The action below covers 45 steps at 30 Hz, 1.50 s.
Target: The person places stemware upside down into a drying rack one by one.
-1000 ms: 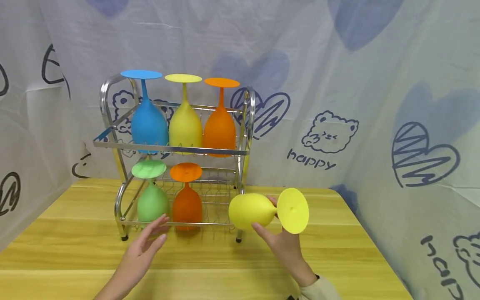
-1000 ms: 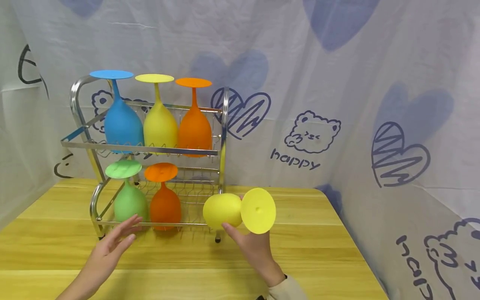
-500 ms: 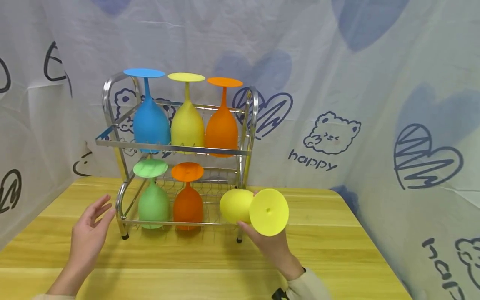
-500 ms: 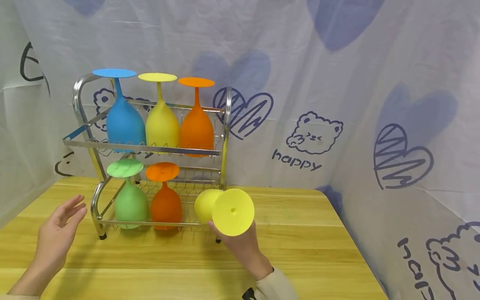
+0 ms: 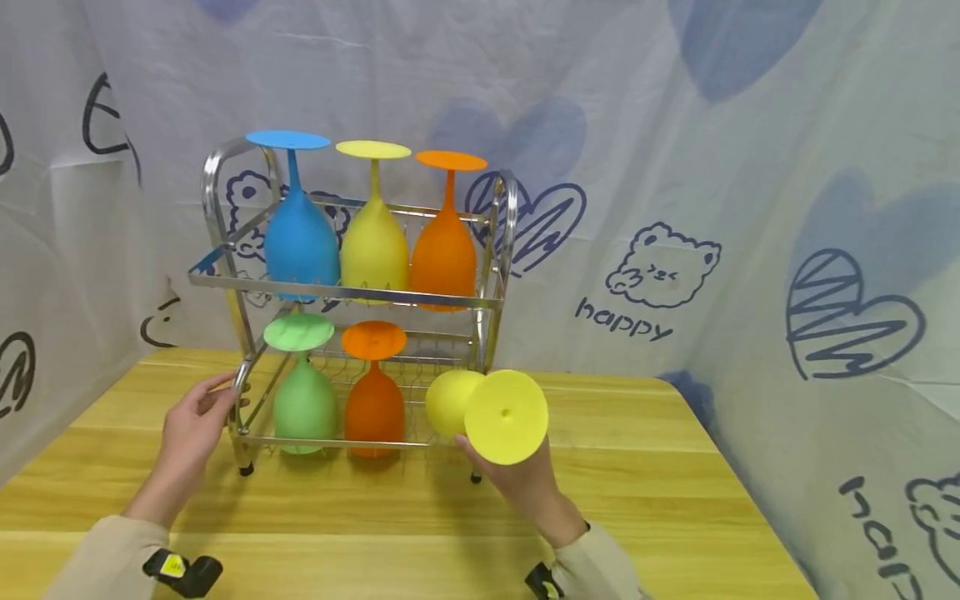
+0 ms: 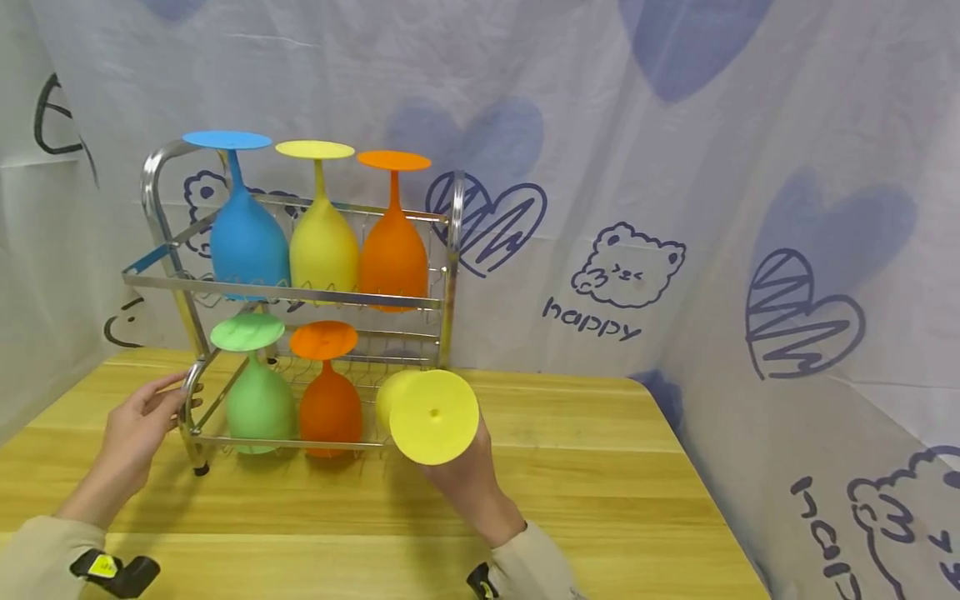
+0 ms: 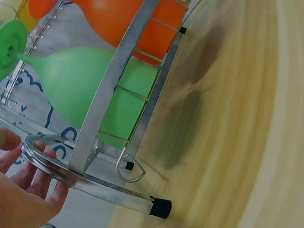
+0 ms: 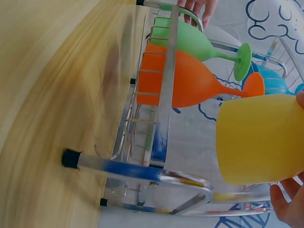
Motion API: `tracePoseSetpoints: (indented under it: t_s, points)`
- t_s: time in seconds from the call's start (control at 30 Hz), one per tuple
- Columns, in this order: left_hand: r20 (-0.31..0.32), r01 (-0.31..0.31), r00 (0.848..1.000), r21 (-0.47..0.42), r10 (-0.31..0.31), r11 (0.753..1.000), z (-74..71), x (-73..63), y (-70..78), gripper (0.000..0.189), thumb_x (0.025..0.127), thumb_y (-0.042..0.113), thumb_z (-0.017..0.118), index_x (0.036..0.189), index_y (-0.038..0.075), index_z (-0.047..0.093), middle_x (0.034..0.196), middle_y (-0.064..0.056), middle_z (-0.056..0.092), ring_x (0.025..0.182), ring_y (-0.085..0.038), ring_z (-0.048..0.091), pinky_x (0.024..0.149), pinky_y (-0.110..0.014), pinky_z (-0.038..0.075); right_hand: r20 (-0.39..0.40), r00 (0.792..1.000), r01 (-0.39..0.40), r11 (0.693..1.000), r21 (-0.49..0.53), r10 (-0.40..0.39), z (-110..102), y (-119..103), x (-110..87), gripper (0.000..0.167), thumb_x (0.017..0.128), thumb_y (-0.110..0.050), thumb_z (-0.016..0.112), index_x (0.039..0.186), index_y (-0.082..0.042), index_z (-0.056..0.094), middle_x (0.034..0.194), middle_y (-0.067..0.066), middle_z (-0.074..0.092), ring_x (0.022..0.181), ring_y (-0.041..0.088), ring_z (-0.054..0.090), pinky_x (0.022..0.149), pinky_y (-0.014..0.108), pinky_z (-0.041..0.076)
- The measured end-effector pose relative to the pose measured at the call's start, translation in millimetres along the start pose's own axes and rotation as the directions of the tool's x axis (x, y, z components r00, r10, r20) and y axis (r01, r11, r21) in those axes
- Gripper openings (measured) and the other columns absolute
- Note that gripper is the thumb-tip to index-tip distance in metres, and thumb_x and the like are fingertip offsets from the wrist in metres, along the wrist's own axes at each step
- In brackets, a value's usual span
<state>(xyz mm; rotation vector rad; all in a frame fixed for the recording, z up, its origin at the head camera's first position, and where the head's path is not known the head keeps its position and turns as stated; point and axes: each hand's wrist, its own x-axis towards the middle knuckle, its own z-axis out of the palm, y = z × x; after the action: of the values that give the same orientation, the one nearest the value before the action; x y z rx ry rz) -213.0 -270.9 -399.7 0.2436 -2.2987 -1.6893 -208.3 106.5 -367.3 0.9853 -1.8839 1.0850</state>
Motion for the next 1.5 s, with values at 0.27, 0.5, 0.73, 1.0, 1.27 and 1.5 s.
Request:
tracePoseSetpoints:
  t_s: [0.27,0.5,0.73,1.0,1.27,1.5]
  points:
    - [0.041,0.046,0.999,-0.395,-0.032,0.918,-6.7,11.3,-7.5,0.022,0.096,0.024,0.062,0.118,0.025,0.061,0.09,0.021,0.067,0.085,0.003,0.06,0.07,-0.011,0.049,0.036,0.993,-0.116,0.989,0.093,0.113,10,-22,18.3,0.062,0.066,0.011,0.082,0.117,0.009,0.047,0.105,0.022,0.061,0.092,0.033,0.063,0.076,0.038,0.056]
    - [0.076,0.084,0.996,-0.505,-0.052,0.859,-6.2,14.1,-5.9,0.019,0.093,0.022,0.066,0.111,0.027,0.065,0.093,0.017,0.069,0.084,0.0,0.063,0.072,-0.012,0.05,0.072,0.983,-0.174,0.978,0.115,0.167,33,6,13.0,0.069,0.072,0.004,0.081,0.13,0.002,0.044,0.121,0.019,0.053,0.107,0.031,0.055,0.09,0.043,0.05]
    - [0.058,0.082,0.997,-0.596,-0.058,0.799,-4.6,12.5,-6.6,0.015,0.094,0.015,0.065,0.105,0.025,0.067,0.095,0.014,0.068,0.084,-0.003,0.062,0.071,-0.014,0.049,0.139,0.94,-0.333,0.929,0.163,0.312,50,23,9.1,0.069,0.083,-0.007,0.076,0.142,-0.012,0.04,0.135,0.011,0.046,0.125,0.027,0.044,0.102,0.048,0.041]
    - [0.013,0.056,0.998,-0.623,-0.061,0.78,-1.4,13.9,-11.3,0.015,0.093,0.013,0.066,0.103,0.022,0.07,0.092,0.009,0.07,0.082,-0.007,0.061,0.067,-0.016,0.047,0.169,0.906,-0.399,0.916,0.034,0.388,59,23,14.0,0.067,0.089,-0.01,0.068,0.145,-0.004,0.033,0.135,0.023,0.041,0.122,0.036,0.043,0.099,0.051,0.042]
    - [0.034,0.061,0.998,-0.649,-0.051,0.759,-1.8,10.2,-8.9,0.017,0.094,0.01,0.063,0.101,0.024,0.071,0.091,0.01,0.07,0.081,-0.006,0.061,0.066,-0.015,0.047,0.21,0.835,-0.503,0.861,-0.079,0.508,69,22,18.2,0.065,0.092,-0.013,0.064,0.143,0.007,0.029,0.132,0.031,0.039,0.116,0.041,0.045,0.095,0.053,0.045]
    - [0.027,0.049,0.999,-0.653,-0.042,0.756,-1.5,10.0,-9.2,0.019,0.094,0.009,0.063,0.101,0.023,0.072,0.09,0.009,0.07,0.08,-0.006,0.061,0.066,-0.016,0.046,0.245,0.773,-0.569,0.81,-0.14,0.585,76,24,13.7,0.067,0.095,-0.017,0.061,0.145,0.009,0.025,0.138,0.034,0.031,0.126,0.044,0.037,0.103,0.053,0.038]
